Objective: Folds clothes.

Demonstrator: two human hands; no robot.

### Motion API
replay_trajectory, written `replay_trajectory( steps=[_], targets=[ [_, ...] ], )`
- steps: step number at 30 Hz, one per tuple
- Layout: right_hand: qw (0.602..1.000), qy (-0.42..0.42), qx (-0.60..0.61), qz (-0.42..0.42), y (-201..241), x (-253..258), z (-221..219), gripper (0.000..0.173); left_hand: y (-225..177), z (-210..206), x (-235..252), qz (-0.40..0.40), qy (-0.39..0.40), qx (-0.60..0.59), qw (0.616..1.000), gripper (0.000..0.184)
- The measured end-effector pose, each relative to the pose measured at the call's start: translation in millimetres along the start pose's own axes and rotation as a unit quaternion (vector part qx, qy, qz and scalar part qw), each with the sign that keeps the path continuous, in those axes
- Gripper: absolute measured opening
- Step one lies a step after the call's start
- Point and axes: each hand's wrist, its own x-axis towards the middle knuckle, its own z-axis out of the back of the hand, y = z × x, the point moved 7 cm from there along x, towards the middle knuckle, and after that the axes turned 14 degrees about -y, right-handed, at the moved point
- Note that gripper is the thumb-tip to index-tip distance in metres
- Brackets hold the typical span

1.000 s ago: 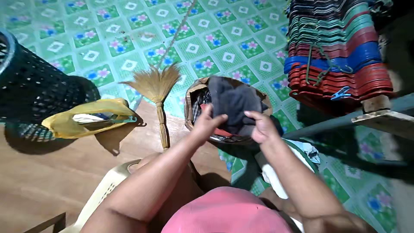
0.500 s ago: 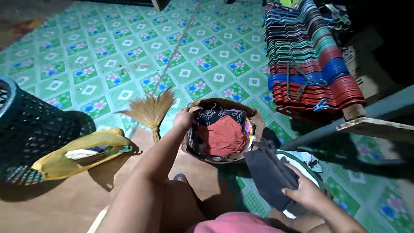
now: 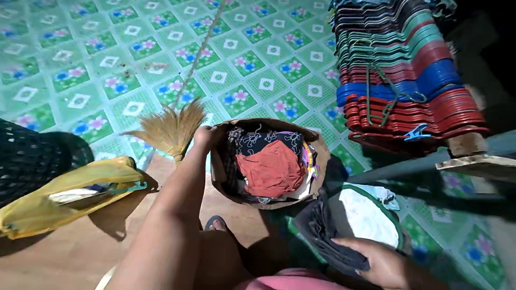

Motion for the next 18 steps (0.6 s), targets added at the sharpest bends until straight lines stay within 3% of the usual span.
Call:
replay_trajectory(
  steps=[4, 8, 10, 14, 18],
  targets=[
    [0.983, 0.096, -0.140, -0.072, -13, -2, -18, 0.085, -29, 17, -29, -0.107, -0.042, 0.102, 0.988, 0.039],
    [0.980, 0.080, -0.159, -0.088, -32, -9, -17, 0.084, -46, 11, -67, -0.255, -0.007, 0.255, 0.933, 0.041],
    [0.988, 0.047, -0.100, -0.109, -30, -15, 6, 0.081, -43, 15, -78, -0.239, 0.009, 0.279, 0.930, 0.052],
    [0.968, -0.092, 0.165, -0.166, -41, -44, 55, 0.081, -14, 28, -83, -0.088, 0.061, 0.258, 0.960, 0.092],
    [0.874, -0.238, 0.403, -0.134, -67, -67, 64, 0.067, 15, 45, -74, -0.039, 0.106, 0.124, 0.986, 0.072]
  ],
)
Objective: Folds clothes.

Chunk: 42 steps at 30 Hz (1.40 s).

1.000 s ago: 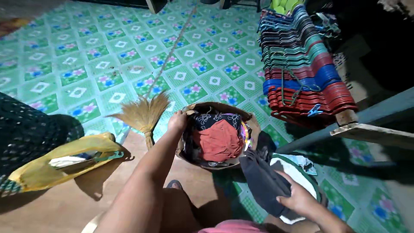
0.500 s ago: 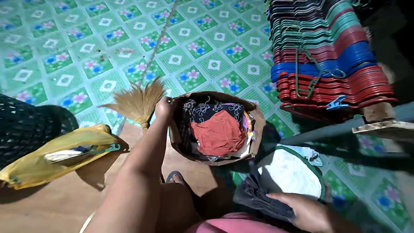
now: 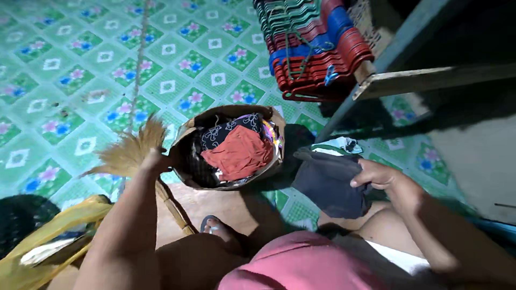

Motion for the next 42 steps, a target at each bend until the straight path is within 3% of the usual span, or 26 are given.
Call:
replay_trajectory(
  steps=[2, 4, 7, 9, 11, 12, 14, 15, 18, 21, 24, 26, 29, 31, 34, 35, 38, 42],
  targets=[
    [0.999, -0.005, 0.042, 0.003, -11, 2, 7, 0.067, -6, 9, -7, -0.043, -0.038, 0.032, 0.998, 0.060],
    [0.999, -0.011, 0.035, 0.008, -18, 5, 1, 0.068, -38, 17, -29, -0.113, -0.066, 0.076, 0.989, 0.057],
    [0.986, -0.023, -0.155, 0.049, -18, 5, -36, 0.080, -110, 9, -82, -0.255, -0.024, 0.066, 0.964, 0.065],
    [0.923, 0.011, -0.366, 0.118, -21, -2, -78, 0.078, -146, -18, -150, -0.391, 0.059, 0.066, 0.916, 0.064],
    [0.859, 0.074, -0.465, 0.202, -20, -22, -117, 0.078, -165, -48, -241, -0.525, 0.123, 0.071, 0.839, 0.074],
    [0.852, 0.102, -0.461, 0.228, -14, -33, -130, 0.079, -168, -62, -286, -0.574, 0.141, 0.061, 0.804, 0.084],
    [0.874, 0.126, -0.402, 0.241, 2, -48, -138, 0.076, -165, -92, -353, -0.606, 0.170, 0.019, 0.777, 0.104],
    [0.883, 0.138, -0.383, 0.236, 11, -54, -136, 0.073, -163, -105, -370, -0.591, 0.179, -0.003, 0.786, 0.105],
    [0.866, 0.165, -0.398, 0.255, 43, -77, -99, 0.075, -167, -127, -368, -0.486, 0.173, 0.026, 0.856, 0.067],
    [0.911, -0.001, -0.248, 0.330, 84, -97, -9, 0.058, -151, -153, -349, -0.376, 0.195, 0.105, 0.900, 0.053],
    [0.924, -0.171, -0.004, 0.341, 72, -86, 97, 0.054, -126, -193, -335, -0.318, 0.263, 0.150, 0.898, 0.051],
    [0.918, -0.284, 0.084, 0.265, 25, -61, 155, 0.045, -105, -218, -323, -0.307, 0.285, 0.129, 0.899, 0.061],
    [0.899, -0.408, 0.132, 0.084, -86, -10, 205, 0.045, -79, -229, -300, -0.301, 0.257, 0.150, 0.906, 0.118],
    [0.898, -0.418, 0.132, -0.019, -166, 25, 207, 0.048, -74, -218, -294, -0.292, 0.244, 0.174, 0.908, 0.126],
    [0.915, -0.396, 0.038, -0.065, -279, 87, 184, 0.057, -70, -195, -295, -0.271, 0.241, 0.165, 0.917, 0.103],
    [0.929, -0.360, 0.002, -0.089, -296, 98, 169, 0.067, -67, -189, -297, -0.259, 0.247, 0.157, 0.921, 0.096],
    [0.924, -0.353, -0.029, -0.147, -294, 101, 133, 0.088, -48, -189, -306, -0.188, 0.299, 0.127, 0.927, 0.080],
    [0.882, -0.406, -0.136, -0.194, -267, 85, 120, 0.088, -43, -203, -337, -0.116, 0.352, 0.102, 0.923, 0.068]
  ],
)
